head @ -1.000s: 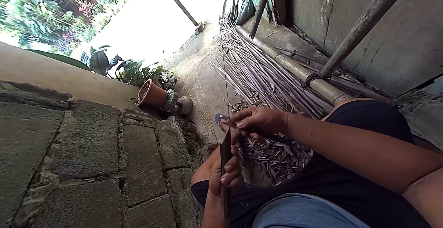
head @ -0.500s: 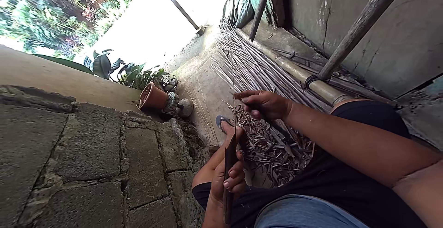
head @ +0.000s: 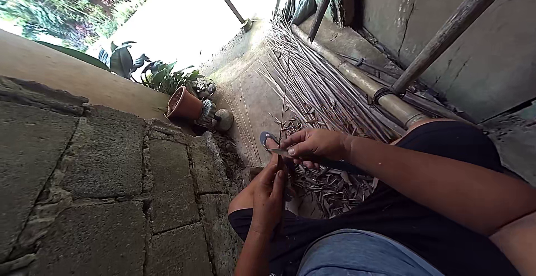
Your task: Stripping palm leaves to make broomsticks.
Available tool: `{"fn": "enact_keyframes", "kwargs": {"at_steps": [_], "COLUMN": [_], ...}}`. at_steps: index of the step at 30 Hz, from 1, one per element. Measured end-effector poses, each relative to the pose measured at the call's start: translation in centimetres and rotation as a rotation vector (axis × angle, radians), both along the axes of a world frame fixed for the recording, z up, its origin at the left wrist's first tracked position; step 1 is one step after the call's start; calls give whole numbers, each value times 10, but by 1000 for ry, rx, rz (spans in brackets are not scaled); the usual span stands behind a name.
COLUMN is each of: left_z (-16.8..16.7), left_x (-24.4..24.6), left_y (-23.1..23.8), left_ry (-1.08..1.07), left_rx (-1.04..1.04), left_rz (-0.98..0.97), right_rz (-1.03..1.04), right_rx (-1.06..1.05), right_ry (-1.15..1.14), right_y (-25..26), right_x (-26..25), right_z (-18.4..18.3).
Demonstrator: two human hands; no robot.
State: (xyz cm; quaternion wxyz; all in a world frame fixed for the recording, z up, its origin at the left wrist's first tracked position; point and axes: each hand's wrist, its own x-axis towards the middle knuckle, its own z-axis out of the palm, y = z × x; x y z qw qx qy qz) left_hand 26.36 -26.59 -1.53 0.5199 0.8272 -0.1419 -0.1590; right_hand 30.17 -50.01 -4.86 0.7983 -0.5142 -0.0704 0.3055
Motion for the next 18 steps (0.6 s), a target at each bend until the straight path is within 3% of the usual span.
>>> {"fn": "enact_keyframes", "kwargs": {"at_steps": [3, 10, 15, 18], "left_z": [-3, -3, 4, 2], "left_x": [2, 6, 10, 9], "left_y": [4, 3, -1, 2], "left_ry": [-88, -76, 141, 113], "left_rx": [48, 59, -114, -98], "left_rz": [8, -39, -32, -37], "right_rz": [8, -299, -53, -162], "right_rx": [12, 111, 48, 57], "right_ry": [33, 176, 82, 130], "right_y": [3, -11, 4, -3], "right_x": [-3, 11, -2, 6], "right_z": [5, 1, 2, 5]}}
